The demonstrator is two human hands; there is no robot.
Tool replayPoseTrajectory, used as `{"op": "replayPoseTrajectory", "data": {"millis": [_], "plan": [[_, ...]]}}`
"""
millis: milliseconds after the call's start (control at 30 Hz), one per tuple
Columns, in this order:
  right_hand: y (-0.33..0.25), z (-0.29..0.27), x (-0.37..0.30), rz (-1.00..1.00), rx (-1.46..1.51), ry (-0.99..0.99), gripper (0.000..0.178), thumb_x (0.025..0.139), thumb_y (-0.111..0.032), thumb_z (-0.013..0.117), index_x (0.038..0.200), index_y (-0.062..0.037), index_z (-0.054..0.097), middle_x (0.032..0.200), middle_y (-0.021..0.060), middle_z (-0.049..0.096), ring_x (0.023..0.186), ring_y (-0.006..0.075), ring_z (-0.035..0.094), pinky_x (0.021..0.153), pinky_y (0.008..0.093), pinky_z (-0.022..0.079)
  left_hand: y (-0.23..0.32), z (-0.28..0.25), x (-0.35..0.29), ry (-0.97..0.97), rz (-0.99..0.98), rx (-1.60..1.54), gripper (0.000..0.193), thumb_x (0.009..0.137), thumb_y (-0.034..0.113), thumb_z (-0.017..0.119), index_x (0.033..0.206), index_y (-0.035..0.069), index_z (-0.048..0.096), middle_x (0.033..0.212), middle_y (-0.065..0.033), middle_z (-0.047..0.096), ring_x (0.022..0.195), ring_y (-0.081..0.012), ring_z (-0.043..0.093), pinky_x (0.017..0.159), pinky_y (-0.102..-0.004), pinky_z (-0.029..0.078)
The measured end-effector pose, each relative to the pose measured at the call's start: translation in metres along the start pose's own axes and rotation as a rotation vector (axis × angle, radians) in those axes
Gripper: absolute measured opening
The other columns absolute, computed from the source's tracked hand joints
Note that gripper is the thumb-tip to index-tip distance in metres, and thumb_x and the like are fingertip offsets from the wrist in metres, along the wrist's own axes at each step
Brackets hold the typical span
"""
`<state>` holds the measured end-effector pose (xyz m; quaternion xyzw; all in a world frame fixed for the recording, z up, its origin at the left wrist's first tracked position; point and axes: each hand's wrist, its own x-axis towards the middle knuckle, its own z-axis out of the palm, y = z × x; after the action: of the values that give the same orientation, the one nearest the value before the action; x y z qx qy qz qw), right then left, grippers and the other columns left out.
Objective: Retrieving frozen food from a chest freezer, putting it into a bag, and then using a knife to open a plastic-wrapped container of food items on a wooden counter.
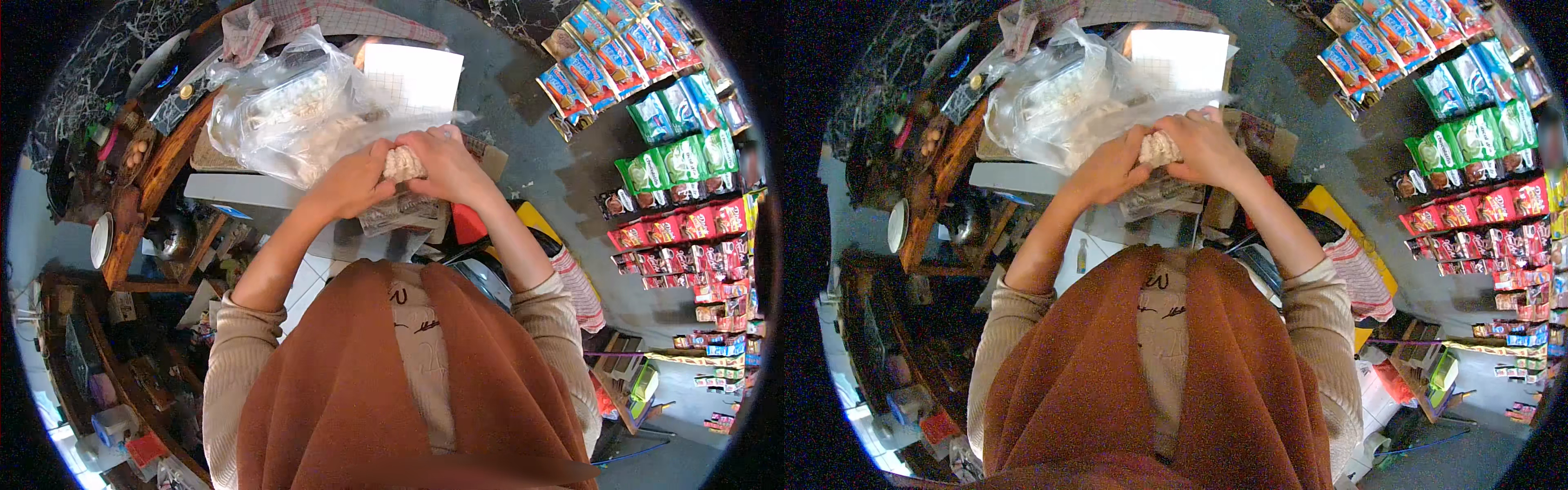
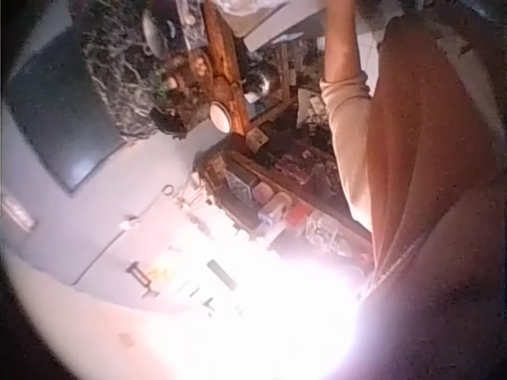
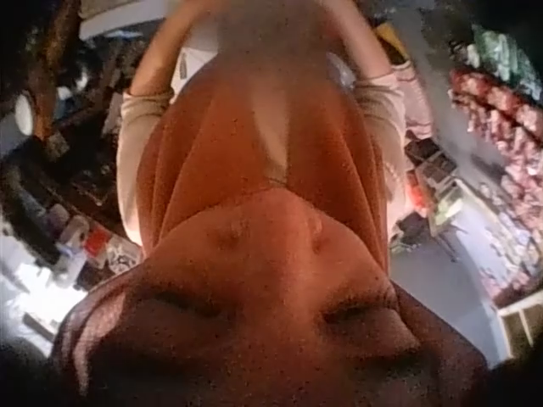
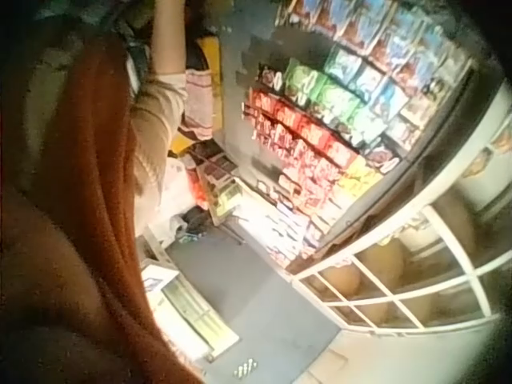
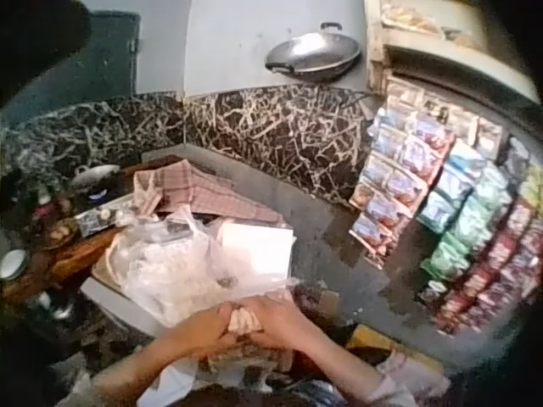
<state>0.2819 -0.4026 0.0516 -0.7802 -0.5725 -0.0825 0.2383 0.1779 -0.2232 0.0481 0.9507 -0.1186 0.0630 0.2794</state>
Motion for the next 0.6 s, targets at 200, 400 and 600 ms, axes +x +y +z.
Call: {"op": "replayPoseTrajectory", "data": {"millis": [200, 400, 600], "plan": [[0.005, 0.003, 0.004, -0.042, 0.000, -0.139, 0.057, 0.063, -0.019, 0.074, 0.114, -0.0079, 0.050, 0.103, 0.0109, 0.059, 0.096, 0.0303, 0.054, 0.090, 0.0416, 0.033, -0.009, -0.008, 0.005, -0.124, 0.001, -0.001, 0.045, 0.082, 0.024, 0.053, 0.114, -0.002, 0.035, 0.101, -0.0281, 0.055, 0.095, -0.0464, 0.052, 0.080, -0.0478, 0.042], [0.004, -0.004, -0.004, 0.010, 0.042, 0.224, 0.058, 0.062, -0.029, 0.079, 0.111, -0.0112, 0.054, 0.098, 0.0085, 0.061, 0.094, 0.0297, 0.056, 0.087, 0.0387, 0.038, -0.021, -0.011, 0.001, -0.066, 0.014, -0.199, 0.042, 0.089, 0.029, 0.047, 0.116, -0.001, 0.035, 0.103, -0.0285, 0.055, 0.096, -0.0473, 0.052, 0.080, -0.0475, 0.041], [0.007, -0.012, -0.011, 0.133, 0.165, 0.124, 0.059, 0.061, -0.027, 0.081, 0.111, -0.0087, 0.056, 0.107, 0.0082, 0.060, 0.100, 0.0288, 0.055, 0.092, 0.0380, 0.038, -0.015, -0.020, 0.003, -0.115, -0.060, -0.436, 0.038, 0.093, 0.029, 0.039, 0.118, 0.001, 0.037, 0.094, -0.0216, 0.058, 0.084, -0.0344, 0.057, 0.075, -0.0399, 0.043]]}}
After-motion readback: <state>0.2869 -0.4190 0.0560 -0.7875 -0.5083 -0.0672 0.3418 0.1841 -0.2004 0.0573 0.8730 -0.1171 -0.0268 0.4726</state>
